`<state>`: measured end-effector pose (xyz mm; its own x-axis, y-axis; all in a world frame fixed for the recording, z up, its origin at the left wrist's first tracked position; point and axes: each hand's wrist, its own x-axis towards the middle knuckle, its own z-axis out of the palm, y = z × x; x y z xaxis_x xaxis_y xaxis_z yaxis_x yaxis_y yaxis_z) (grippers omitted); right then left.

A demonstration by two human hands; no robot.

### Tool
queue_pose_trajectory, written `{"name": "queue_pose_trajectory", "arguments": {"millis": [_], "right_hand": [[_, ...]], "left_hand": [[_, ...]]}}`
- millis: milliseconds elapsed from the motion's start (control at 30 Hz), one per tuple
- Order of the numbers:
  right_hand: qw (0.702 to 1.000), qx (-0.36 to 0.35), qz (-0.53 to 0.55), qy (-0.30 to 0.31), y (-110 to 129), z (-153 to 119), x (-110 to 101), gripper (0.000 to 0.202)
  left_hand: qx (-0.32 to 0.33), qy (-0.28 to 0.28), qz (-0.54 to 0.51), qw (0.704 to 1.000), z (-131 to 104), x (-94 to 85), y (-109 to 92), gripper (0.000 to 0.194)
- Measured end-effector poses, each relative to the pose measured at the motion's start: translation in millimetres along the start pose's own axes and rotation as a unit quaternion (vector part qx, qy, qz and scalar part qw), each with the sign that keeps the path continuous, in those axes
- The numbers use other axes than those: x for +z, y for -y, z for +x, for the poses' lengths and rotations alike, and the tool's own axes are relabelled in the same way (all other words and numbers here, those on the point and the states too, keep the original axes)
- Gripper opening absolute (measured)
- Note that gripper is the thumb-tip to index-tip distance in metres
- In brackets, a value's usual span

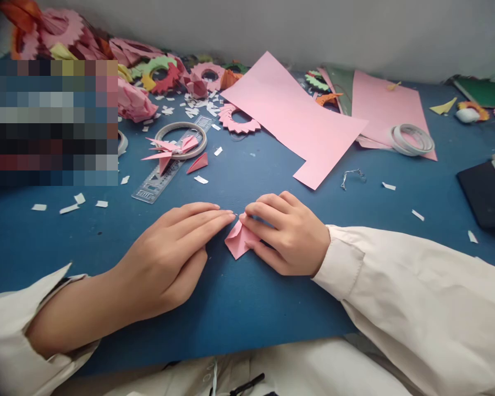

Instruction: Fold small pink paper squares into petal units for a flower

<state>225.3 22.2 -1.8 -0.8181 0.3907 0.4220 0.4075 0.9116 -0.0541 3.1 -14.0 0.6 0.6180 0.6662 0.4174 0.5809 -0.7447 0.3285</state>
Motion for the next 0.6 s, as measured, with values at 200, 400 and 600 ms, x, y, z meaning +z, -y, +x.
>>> {"name": "queue_pose_trajectory", "arguments": {"millis": [200, 400, 600], "right_hand": [[1.000, -0.001, 0.003, 0.001, 0.1, 0.4, -0.2, 0.026], [1.000, 0.001, 0.002, 0.000, -0.1, 0.6, 0.3, 0.026], [1.000, 0.003, -0.001, 0.002, 0.0, -0.1, -0.1, 0.025]], "left_hand": [[0.028, 0.045, 0.054, 0.997, -0.4, 1.0, 1.7, 0.038], [0.025, 0.079, 0.074, 0.994, 0.7, 1.3, 1.7, 0.041], [0.060, 0.084, 0.111, 0.988, -0.7, 3.3, -0.6, 0.041]]}}
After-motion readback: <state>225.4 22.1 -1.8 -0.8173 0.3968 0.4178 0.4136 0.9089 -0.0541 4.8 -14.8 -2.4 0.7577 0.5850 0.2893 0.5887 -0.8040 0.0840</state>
